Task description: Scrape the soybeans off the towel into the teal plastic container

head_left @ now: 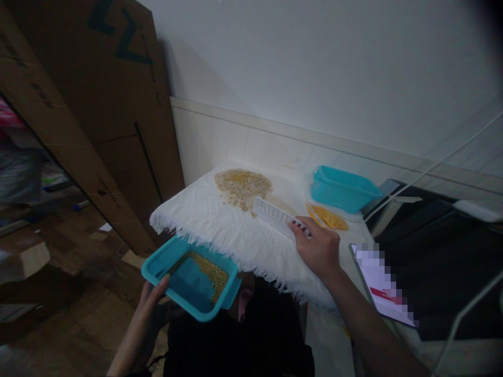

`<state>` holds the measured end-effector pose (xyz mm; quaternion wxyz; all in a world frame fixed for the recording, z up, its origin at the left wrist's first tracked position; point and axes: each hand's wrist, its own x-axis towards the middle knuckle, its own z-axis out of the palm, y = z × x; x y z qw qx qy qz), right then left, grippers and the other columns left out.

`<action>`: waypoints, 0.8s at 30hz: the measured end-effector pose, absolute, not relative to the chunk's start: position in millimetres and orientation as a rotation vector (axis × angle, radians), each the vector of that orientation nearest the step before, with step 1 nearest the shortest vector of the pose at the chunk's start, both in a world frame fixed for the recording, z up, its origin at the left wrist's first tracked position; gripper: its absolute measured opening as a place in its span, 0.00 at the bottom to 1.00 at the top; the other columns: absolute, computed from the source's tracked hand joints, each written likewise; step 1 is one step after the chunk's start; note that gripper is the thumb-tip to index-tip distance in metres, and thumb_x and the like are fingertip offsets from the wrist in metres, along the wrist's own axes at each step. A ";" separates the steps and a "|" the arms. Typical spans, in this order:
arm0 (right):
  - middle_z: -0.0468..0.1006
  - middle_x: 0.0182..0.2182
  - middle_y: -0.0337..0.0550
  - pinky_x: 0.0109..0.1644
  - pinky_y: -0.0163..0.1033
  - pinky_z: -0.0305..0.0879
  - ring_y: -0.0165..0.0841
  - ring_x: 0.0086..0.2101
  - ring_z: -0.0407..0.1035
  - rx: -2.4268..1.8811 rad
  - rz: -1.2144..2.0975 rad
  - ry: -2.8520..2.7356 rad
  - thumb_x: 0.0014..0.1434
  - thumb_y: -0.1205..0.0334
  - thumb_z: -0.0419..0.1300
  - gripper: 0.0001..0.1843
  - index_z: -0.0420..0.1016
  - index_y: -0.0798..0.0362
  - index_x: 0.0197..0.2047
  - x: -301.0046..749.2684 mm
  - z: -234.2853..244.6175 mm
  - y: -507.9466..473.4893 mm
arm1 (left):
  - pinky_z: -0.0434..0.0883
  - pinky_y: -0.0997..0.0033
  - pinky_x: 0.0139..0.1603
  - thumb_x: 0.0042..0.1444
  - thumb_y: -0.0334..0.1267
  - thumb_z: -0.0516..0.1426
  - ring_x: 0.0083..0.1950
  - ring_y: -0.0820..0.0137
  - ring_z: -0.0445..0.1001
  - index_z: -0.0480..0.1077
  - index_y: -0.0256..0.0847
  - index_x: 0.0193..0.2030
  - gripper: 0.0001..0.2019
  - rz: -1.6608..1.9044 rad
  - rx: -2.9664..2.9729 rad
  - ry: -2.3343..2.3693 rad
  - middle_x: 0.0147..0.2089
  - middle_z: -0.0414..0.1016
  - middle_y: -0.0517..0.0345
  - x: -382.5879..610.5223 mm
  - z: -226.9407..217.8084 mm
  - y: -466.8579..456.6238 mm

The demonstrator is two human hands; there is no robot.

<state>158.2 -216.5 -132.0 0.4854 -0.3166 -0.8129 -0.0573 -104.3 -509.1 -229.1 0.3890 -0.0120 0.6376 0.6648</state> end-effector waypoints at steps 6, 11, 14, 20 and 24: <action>0.88 0.28 0.43 0.31 0.37 0.70 0.36 0.24 0.80 -0.737 -0.109 -1.991 0.74 0.54 0.62 0.15 0.89 0.48 0.41 157.7 -127.6 -222.5 | 0.88 0.58 0.39 0.58 0.60 0.74 0.44 0.54 0.91 0.68 0.56 0.75 0.41 1.694 -0.020 1.638 0.67 0.80 0.42 -102.0 -227.2 -509.6; 0.88 0.27 0.42 0.30 0.36 0.70 0.35 0.23 0.80 -0.679 -0.133 -2.002 0.75 0.55 0.62 0.15 0.89 0.49 0.41 160.1 -125.6 -228.7 | 0.88 0.60 0.38 0.56 0.62 0.75 0.44 0.55 0.91 0.67 0.58 0.75 0.44 1.679 -0.017 1.608 0.65 0.81 0.45 -103.5 -227.2 -510.3; 0.88 0.26 0.41 0.29 0.36 0.69 0.35 0.22 0.80 -0.662 -0.144 -2.011 0.75 0.55 0.62 0.15 0.89 0.49 0.40 160.4 -126.1 -231.8 | 0.89 0.58 0.39 0.56 0.61 0.75 0.44 0.53 0.91 0.64 0.57 0.78 0.46 1.675 -0.020 1.616 0.67 0.80 0.42 -104.4 -227.7 -510.3; 0.90 0.29 0.43 0.30 0.35 0.71 0.34 0.23 0.81 -0.642 -0.144 -2.014 0.75 0.55 0.62 0.15 0.89 0.49 0.40 158.6 -125.8 -238.1 | 0.90 0.49 0.46 0.53 0.63 0.76 0.47 0.49 0.92 0.65 0.57 0.78 0.49 1.686 -0.023 1.604 0.71 0.79 0.38 -103.2 -227.2 -509.9; 0.89 0.28 0.42 0.30 0.35 0.72 0.34 0.22 0.80 -0.628 -0.127 -2.025 0.75 0.55 0.63 0.15 0.89 0.48 0.40 157.6 -123.9 -240.8 | 0.90 0.52 0.41 0.51 0.63 0.77 0.45 0.51 0.91 0.67 0.58 0.76 0.48 1.689 -0.053 1.629 0.66 0.82 0.40 -107.0 -234.9 -509.8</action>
